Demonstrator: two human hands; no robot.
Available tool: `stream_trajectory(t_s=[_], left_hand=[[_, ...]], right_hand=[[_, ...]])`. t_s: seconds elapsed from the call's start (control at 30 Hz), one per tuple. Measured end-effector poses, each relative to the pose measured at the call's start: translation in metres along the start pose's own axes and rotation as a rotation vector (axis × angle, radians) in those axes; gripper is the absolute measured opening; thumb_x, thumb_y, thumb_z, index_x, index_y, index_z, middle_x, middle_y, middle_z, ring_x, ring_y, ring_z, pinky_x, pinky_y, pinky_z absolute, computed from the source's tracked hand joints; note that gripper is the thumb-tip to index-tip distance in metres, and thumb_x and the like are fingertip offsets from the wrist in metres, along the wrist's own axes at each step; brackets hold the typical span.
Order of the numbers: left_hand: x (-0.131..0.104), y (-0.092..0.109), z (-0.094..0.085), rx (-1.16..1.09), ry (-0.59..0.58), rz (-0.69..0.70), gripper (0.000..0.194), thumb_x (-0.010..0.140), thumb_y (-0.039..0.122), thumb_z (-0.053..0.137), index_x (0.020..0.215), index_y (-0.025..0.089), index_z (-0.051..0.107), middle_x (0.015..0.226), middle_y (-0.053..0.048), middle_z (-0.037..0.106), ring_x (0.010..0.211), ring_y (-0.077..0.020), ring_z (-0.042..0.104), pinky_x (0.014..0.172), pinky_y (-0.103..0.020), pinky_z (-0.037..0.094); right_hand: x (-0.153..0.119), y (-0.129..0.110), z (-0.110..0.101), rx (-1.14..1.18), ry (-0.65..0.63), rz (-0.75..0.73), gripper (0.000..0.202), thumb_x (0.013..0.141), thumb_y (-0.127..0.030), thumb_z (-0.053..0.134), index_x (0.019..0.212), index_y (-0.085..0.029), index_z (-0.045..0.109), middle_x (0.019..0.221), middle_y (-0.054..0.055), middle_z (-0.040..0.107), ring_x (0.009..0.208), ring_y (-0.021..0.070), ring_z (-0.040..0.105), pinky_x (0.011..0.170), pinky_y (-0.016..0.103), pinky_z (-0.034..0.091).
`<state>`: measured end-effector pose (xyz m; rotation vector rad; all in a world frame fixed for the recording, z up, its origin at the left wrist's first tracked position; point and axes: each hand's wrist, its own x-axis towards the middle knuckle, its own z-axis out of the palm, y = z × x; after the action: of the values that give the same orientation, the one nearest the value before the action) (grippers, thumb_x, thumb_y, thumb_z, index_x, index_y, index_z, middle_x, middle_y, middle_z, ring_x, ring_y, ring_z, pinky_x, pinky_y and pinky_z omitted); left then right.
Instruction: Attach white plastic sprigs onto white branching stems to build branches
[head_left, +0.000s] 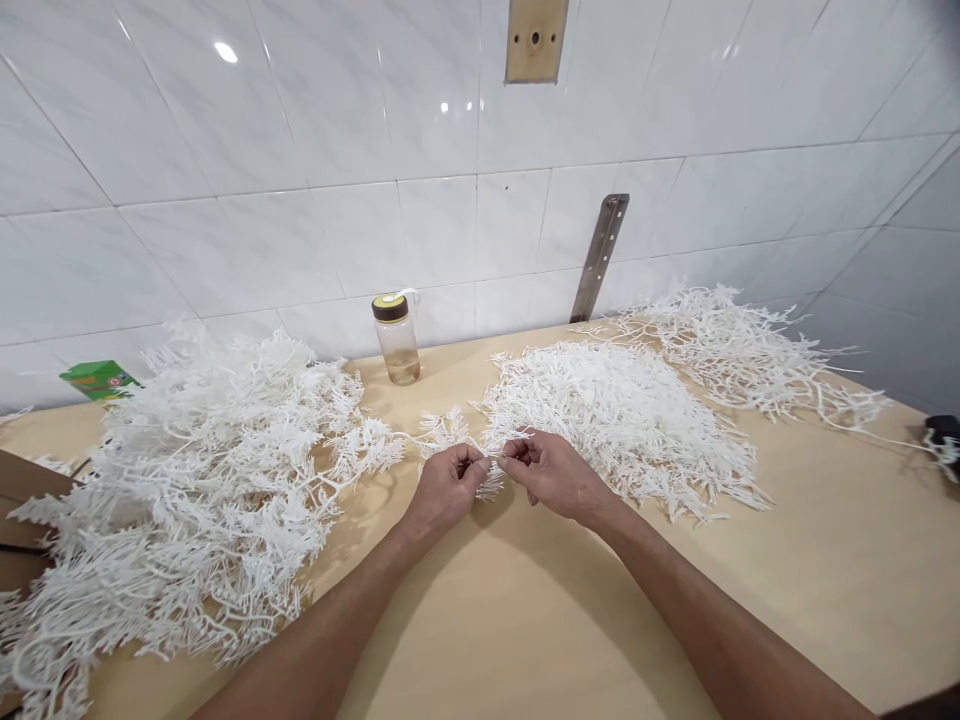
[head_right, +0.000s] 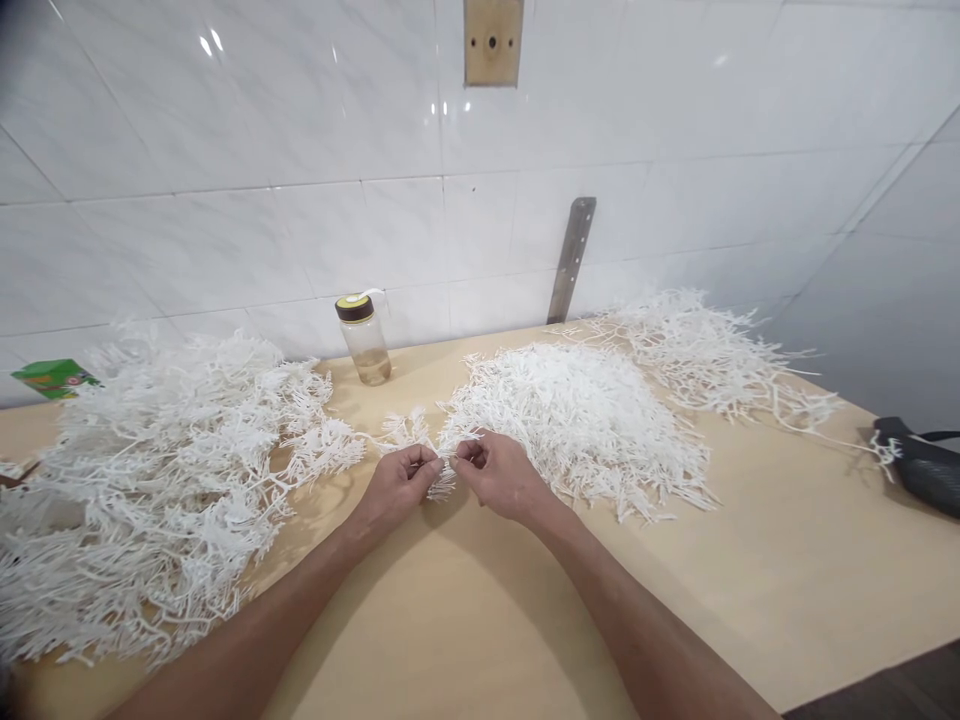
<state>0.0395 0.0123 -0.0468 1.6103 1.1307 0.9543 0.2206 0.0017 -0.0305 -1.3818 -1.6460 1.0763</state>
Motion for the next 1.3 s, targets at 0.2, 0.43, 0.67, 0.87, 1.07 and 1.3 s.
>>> stream_trajectory(t_s=[0.2,0.43,0.67,0.87,1.07,1.3], left_hand=[[0.000,0.004,0.000,0.001,0.026,0.007,0.027,0.081,0.040,0.058,0.069,0.016,0.058,0.059,0.003,0.046,0.056,-0.0103,0.039,0.054,-0.023,0.032],[0.000,0.004,-0.001,0.003,0.012,0.000,0.027,0.081,0.041,0.057,0.070,0.016,0.057,0.061,0.003,0.047,0.058,-0.0109,0.041,0.056,-0.024,0.033],[-0.001,0.002,0.000,0.010,-0.030,-0.011,0.026,0.080,0.041,0.057,0.072,0.016,0.057,0.062,0.002,0.049,0.059,-0.0116,0.042,0.057,-0.024,0.034],[-0.001,0.004,-0.001,0.028,-0.048,-0.005,0.027,0.083,0.041,0.056,0.071,0.017,0.056,0.062,0.003,0.048,0.059,-0.0120,0.042,0.056,-0.024,0.033],[-0.001,0.005,-0.002,0.020,-0.077,-0.012,0.029,0.083,0.044,0.057,0.071,0.017,0.056,0.060,0.003,0.048,0.057,-0.0117,0.042,0.055,-0.024,0.032],[0.001,0.003,-0.002,-0.004,-0.103,-0.030,0.031,0.081,0.046,0.060,0.073,0.016,0.057,0.062,0.002,0.050,0.057,-0.0105,0.042,0.054,-0.023,0.032]], right_hand=[[-0.004,-0.008,-0.002,-0.155,-0.031,-0.112,0.018,0.083,-0.033,0.056,0.072,-0.020,0.062,0.059,-0.002,0.057,0.047,0.0110,0.053,0.047,0.022,0.042],[-0.004,-0.005,0.000,-0.222,0.043,-0.095,0.018,0.082,-0.035,0.059,0.082,-0.019,0.067,0.072,0.003,0.066,0.056,0.0143,0.058,0.053,0.025,0.045],[-0.005,-0.010,0.001,-0.278,0.059,-0.159,0.024,0.086,-0.038,0.054,0.073,-0.020,0.064,0.067,0.002,0.063,0.057,0.0153,0.056,0.053,0.026,0.042],[-0.006,-0.011,-0.001,-0.402,0.054,-0.241,0.026,0.089,-0.034,0.050,0.067,-0.021,0.056,0.062,0.000,0.055,0.060,0.0152,0.051,0.057,0.026,0.035],[-0.007,-0.008,-0.001,-0.475,0.046,-0.327,0.034,0.092,-0.030,0.045,0.059,-0.021,0.046,0.055,-0.002,0.043,0.054,0.0131,0.038,0.055,0.026,0.028],[-0.006,-0.006,0.000,-0.499,0.076,-0.319,0.034,0.093,-0.030,0.046,0.061,-0.020,0.050,0.055,-0.003,0.042,0.054,0.0126,0.036,0.056,0.027,0.028]])
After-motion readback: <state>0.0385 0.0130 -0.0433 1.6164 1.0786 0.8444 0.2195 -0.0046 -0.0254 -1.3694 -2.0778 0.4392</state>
